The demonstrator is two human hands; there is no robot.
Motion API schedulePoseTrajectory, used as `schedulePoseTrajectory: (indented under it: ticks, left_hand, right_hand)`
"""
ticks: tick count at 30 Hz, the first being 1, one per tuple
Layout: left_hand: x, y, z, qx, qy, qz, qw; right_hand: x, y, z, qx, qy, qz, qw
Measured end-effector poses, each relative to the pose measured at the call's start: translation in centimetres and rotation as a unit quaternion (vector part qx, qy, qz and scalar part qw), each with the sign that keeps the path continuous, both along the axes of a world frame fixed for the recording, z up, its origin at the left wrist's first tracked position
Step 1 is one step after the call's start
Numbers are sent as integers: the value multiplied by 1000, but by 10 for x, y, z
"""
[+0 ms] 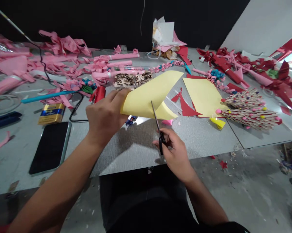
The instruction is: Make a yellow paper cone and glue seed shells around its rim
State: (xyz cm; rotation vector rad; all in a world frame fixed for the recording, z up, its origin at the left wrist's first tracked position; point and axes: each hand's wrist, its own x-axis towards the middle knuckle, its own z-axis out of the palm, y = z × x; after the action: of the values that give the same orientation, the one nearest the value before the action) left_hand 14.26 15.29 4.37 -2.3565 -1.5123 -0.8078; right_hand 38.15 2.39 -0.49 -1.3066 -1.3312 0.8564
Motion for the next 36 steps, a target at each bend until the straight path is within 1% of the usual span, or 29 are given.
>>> schedulePoseTrajectory:
  ticks: [5, 9, 14, 21, 25, 30, 36]
  left_hand:
    - [0, 0, 0, 10, -5, 1, 1000]
    - [-1, 0, -1, 38, 3, -8, 999]
    - [-1, -1, 0, 53, 7, -14, 998]
    - [4, -6, 4, 78, 31, -12, 996]
    - [5, -8, 6, 87, 52, -10, 995]
    - [6, -10, 6, 73, 34, -11, 997]
    - [4, -11, 6, 55, 23, -12, 998]
  right_hand:
    - [1, -2, 2, -7, 18, 3, 1000]
    - [-2, -5, 8, -7, 13, -5, 1000]
    - [-2, -7, 16, -34, 30, 14, 999]
    - [-2, -7, 17, -35, 52, 18, 998]
    - [-5, -7, 19, -41, 59, 7, 997]
    - [-8, -7, 20, -46, 57, -19, 997]
    - [-10, -8, 17, -45, 70, -18, 996]
